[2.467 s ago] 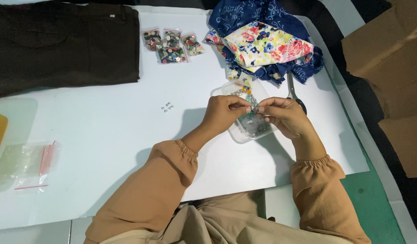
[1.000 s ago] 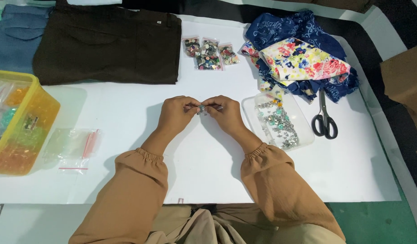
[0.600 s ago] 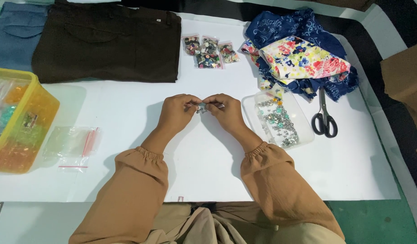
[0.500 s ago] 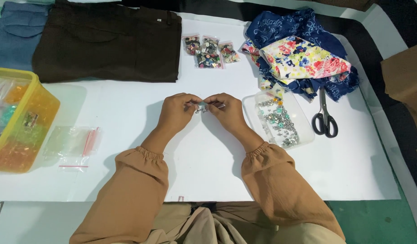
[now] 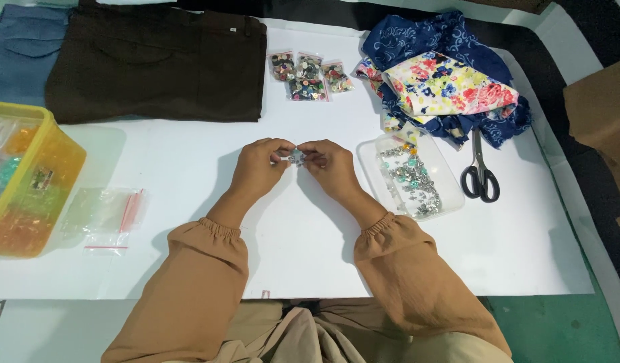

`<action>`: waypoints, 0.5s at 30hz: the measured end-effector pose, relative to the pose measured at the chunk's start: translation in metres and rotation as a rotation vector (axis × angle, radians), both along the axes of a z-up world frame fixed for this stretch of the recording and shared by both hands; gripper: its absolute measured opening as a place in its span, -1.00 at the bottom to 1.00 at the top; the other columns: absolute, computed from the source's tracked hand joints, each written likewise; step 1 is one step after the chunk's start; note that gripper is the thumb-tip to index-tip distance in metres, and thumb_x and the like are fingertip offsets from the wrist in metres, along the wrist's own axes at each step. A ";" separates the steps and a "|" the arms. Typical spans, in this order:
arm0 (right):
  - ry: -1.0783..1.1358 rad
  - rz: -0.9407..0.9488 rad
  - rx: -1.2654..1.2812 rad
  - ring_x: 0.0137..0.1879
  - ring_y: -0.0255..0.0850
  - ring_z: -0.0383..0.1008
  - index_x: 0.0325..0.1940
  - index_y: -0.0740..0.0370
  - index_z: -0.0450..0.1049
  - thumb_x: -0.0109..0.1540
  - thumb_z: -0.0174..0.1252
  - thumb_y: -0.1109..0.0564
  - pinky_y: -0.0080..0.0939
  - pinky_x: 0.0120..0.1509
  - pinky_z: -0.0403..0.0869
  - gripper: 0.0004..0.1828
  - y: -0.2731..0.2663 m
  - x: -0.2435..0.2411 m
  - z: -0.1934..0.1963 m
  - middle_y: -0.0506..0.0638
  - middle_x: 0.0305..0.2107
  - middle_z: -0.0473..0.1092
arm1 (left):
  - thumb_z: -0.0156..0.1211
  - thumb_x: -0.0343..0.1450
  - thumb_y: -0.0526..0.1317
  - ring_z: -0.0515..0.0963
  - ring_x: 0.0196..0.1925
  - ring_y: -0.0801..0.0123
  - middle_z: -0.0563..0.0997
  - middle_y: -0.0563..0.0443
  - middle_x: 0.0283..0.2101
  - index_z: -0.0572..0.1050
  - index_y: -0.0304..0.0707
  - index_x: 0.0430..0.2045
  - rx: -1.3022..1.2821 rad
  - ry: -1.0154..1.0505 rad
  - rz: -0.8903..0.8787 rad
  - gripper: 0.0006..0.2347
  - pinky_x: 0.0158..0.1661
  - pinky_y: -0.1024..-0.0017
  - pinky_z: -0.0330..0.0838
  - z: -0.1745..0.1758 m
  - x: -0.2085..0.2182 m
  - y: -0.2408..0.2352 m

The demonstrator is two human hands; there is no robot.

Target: Sorting and packaging small decorative items into plastic bags and trays.

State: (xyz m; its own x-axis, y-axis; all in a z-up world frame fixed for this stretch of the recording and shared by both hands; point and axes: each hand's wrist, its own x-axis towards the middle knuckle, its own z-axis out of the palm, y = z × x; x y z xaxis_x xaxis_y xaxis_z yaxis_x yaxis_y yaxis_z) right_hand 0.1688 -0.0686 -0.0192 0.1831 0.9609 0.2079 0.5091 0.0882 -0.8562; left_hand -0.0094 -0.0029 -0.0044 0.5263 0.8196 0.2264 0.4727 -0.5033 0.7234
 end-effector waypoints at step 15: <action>-0.275 -0.105 0.392 -0.14 0.01 0.61 -0.03 0.17 0.64 0.18 0.30 0.42 -0.03 -0.02 0.62 -0.68 -0.076 0.063 0.061 0.14 -0.23 0.54 | 0.35 0.35 -0.40 0.62 -0.31 0.26 0.65 0.03 -0.30 0.62 -0.18 -0.23 0.653 -0.292 -0.178 -0.83 -0.25 0.36 0.53 0.015 0.030 -0.048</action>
